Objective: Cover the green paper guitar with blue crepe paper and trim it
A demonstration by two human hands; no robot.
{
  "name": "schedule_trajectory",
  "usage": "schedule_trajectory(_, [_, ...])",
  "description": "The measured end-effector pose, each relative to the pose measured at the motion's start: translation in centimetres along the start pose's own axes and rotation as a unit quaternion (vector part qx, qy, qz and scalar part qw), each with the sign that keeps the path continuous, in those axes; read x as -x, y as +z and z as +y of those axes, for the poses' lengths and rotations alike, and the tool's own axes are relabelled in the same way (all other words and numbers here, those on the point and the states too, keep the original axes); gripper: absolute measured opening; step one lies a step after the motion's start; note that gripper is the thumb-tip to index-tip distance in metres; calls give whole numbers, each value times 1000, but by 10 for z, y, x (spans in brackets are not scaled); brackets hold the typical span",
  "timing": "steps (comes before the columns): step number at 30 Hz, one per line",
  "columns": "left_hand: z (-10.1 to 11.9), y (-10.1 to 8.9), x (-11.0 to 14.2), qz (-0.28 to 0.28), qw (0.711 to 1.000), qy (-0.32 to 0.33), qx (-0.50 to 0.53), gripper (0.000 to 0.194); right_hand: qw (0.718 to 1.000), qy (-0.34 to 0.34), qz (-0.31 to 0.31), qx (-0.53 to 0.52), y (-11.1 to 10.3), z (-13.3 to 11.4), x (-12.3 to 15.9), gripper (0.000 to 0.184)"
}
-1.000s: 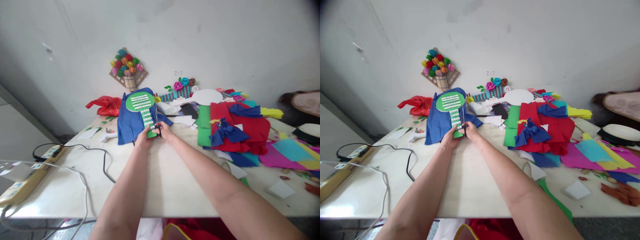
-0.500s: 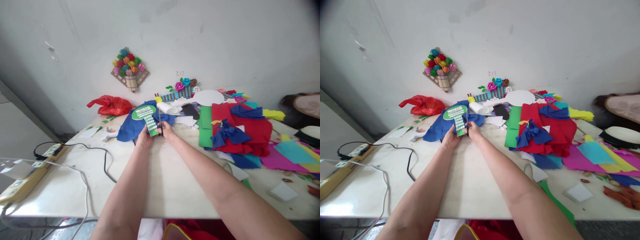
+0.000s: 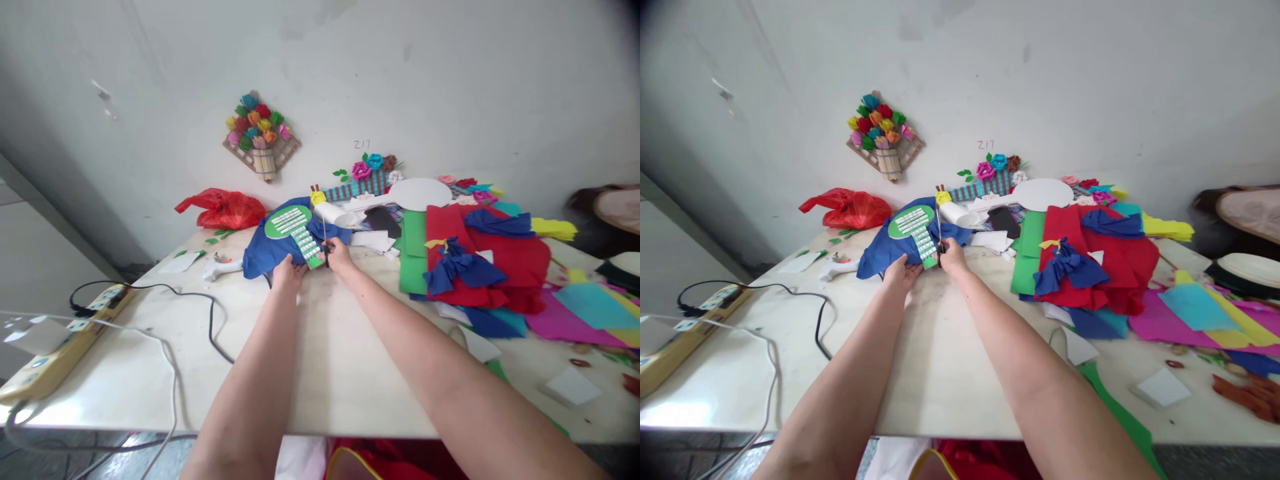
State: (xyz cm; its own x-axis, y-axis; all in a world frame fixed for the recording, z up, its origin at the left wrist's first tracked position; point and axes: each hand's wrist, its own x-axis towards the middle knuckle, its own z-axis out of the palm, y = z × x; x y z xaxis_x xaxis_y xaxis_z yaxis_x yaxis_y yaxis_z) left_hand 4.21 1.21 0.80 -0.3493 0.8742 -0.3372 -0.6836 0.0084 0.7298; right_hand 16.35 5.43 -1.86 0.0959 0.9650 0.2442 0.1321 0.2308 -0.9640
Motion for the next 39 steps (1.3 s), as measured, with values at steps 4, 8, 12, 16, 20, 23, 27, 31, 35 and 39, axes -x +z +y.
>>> schedule_trajectory(4, [0,-3,-2,29,988,49,-144,14,996,-16,-3,84,-1,6,-4,32])
schedule_trajectory(8, [5,-4,-3,28,992,33,-123,11,990,-11,-12,138,-2,1,-1,35])
schedule_trajectory(12, [12,-4,-1,13,999,-5,-42,19,976,18,-12,218,-6,-17,9,37])
schedule_trajectory(16, [16,-4,3,8,999,-26,-28,19,951,8,8,309,-14,-41,21,38])
schedule_trajectory(20, [17,-4,4,-22,998,-44,-40,16,949,11,4,316,-18,-55,25,34])
schedule_trajectory(23, [16,-6,2,-53,998,-44,-8,17,961,42,-32,270,-17,-52,23,29])
schedule_trajectory(27, [13,-7,1,-67,997,-36,29,20,985,77,-43,150,-11,-38,17,27])
schedule_trajectory(31, [10,-6,3,-69,997,-14,-11,17,991,129,-15,9,-5,-31,17,30])
schedule_trajectory(35, [6,-4,3,-49,998,33,-34,17,980,168,28,-99,-1,-36,23,36])
schedule_trajectory(39, [5,-3,1,-21,999,30,-37,18,971,176,58,-153,1,-39,29,34])
